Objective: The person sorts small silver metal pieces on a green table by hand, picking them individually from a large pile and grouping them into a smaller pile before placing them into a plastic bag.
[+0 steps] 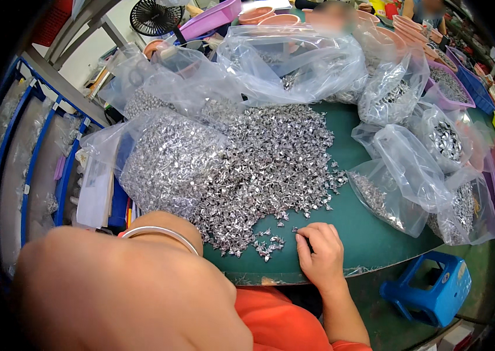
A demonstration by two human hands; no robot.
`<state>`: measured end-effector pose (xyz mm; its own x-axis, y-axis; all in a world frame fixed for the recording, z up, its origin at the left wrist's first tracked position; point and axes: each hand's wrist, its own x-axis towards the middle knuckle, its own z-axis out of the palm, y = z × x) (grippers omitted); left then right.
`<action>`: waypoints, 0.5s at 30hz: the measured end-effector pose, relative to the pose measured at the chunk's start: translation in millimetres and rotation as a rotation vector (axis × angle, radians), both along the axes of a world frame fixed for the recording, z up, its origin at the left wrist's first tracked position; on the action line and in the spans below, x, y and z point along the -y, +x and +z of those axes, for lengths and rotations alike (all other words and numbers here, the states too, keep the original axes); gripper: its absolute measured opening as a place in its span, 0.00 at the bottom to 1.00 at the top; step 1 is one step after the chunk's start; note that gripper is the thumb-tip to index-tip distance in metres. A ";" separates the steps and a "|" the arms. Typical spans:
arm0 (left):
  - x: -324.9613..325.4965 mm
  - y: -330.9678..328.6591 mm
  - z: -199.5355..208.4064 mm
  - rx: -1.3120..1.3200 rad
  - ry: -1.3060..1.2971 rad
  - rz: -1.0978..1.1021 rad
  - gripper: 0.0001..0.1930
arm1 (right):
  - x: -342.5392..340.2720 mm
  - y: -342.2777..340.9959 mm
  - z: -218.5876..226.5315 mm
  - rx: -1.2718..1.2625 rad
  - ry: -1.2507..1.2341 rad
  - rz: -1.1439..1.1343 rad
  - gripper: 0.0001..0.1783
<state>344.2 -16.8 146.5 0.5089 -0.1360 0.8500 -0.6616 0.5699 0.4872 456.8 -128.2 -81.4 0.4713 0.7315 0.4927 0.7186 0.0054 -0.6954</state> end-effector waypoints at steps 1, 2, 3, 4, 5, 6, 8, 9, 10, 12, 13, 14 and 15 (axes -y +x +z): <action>-1.7 -0.8 -0.4 -0.003 0.002 0.008 0.13 | 0.4 0.9 0.1 0.005 0.002 -0.005 0.06; -2.8 -0.8 -5.3 -0.010 0.007 0.018 0.13 | 1.2 1.4 0.5 0.002 0.001 -0.014 0.06; -4.4 -3.2 -8.0 -0.025 0.007 0.031 0.13 | 2.3 1.4 1.2 0.000 -0.001 -0.025 0.06; -5.1 -5.0 -11.1 -0.054 0.022 0.060 0.13 | 1.2 -0.1 1.5 -0.007 0.004 -0.025 0.06; -6.7 -8.0 -14.3 -0.081 0.022 0.091 0.13 | 1.0 -2.2 3.9 -0.023 0.001 -0.008 0.06; -9.8 -7.8 -20.3 -0.121 0.026 0.122 0.13 | 0.7 -2.3 8.9 -0.032 0.002 -0.003 0.06; -16.2 -9.3 -33.5 -0.237 0.009 0.196 0.14 | 1.6 -0.4 11.2 -0.025 0.000 0.007 0.06; -18.2 -8.9 -36.7 -0.307 0.004 0.234 0.14 | 3.3 2.3 3.5 -0.015 -0.053 0.026 0.06; -20.5 -9.5 -43.4 -0.395 -0.021 0.265 0.14 | 7.1 4.8 -11.3 -0.005 -0.106 0.045 0.06; -23.0 -12.5 -57.0 -0.630 -0.117 0.322 0.14 | -0.3 -1.2 -3.4 -0.065 0.030 0.036 0.06; -26.0 -13.1 -63.3 -0.749 -0.200 0.306 0.14 | -0.8 -2.5 12.8 0.003 0.009 0.014 0.06; -29.8 -12.0 -68.4 -0.867 -0.296 0.245 0.15 | -2.6 -2.7 14.4 -0.003 0.003 0.009 0.06; -31.7 -10.1 -71.9 -0.985 -0.397 0.173 0.15 | 0.2 -3.5 14.0 -0.009 -0.010 -0.002 0.06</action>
<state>334.1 14.9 74.6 0.9797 0.1989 0.0233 -0.1659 0.7408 0.6510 453.3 -128.4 -67.4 0.4770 0.7355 0.4812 0.7124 -0.0029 -0.7017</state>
